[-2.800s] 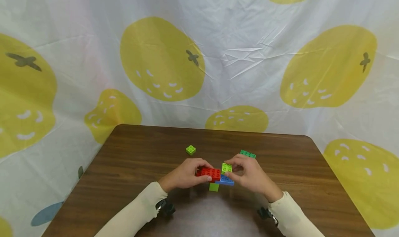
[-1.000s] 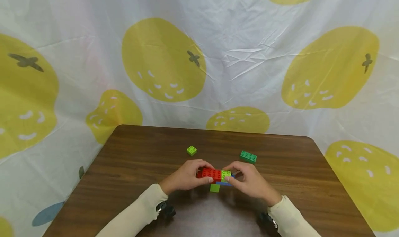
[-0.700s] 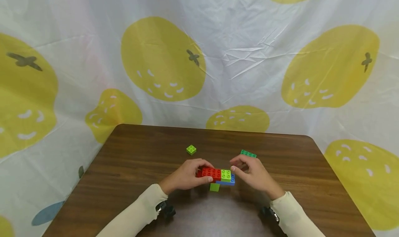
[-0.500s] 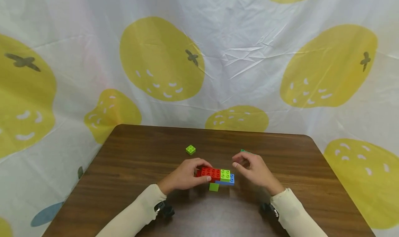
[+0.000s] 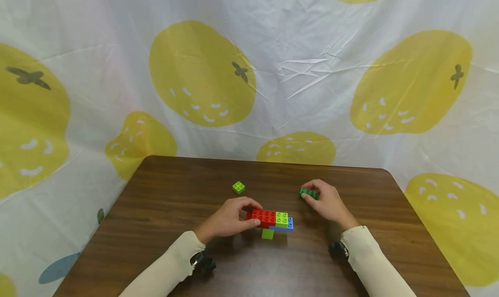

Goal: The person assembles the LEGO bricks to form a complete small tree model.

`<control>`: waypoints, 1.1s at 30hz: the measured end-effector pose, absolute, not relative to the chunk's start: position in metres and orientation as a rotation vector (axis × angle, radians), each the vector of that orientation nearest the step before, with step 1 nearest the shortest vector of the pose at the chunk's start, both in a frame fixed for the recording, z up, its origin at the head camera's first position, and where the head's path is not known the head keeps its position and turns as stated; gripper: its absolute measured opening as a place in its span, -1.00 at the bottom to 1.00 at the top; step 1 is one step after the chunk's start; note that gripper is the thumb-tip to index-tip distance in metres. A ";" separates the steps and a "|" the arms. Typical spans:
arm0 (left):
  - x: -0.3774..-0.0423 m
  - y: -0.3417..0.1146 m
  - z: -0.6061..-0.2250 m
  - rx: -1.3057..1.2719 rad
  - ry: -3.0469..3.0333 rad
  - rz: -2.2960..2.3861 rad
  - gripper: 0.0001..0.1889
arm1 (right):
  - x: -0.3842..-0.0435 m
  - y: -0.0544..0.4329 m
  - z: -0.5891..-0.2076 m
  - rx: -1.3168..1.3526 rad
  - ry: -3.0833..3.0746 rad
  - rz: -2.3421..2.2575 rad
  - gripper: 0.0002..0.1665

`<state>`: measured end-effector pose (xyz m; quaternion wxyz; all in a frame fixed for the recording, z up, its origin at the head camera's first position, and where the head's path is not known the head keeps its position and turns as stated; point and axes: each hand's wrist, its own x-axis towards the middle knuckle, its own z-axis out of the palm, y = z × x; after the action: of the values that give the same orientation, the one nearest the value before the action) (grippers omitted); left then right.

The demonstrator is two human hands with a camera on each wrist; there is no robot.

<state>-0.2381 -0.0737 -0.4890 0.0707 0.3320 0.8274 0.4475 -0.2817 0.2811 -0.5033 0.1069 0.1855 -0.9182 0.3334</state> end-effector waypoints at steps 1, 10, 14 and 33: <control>-0.238 -0.074 -0.489 0.993 2.480 1.354 -0.64 | -0.284 0.283 -0.503 0.539 -2.715 0.969 -0.63; -0.239 -0.076 -0.490 0.977 2.454 1.363 -0.63 | -0.294 0.292 -0.503 0.487 -2.865 0.840 -0.43; -0.238 -0.076 -0.491 0.974 2.448 1.361 -0.63 | -0.297 0.293 -0.504 0.485 -2.943 0.761 -0.37; -0.237 -0.078 -0.488 0.953 2.434 1.365 -0.62 | -0.300 0.296 -0.499 0.475 -3.057 0.683 -0.53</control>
<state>-0.2372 -0.0775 -0.4884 0.0963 0.3216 0.8215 0.4608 -0.3000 0.2958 -0.4992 -0.0131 0.1499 -0.9648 0.2157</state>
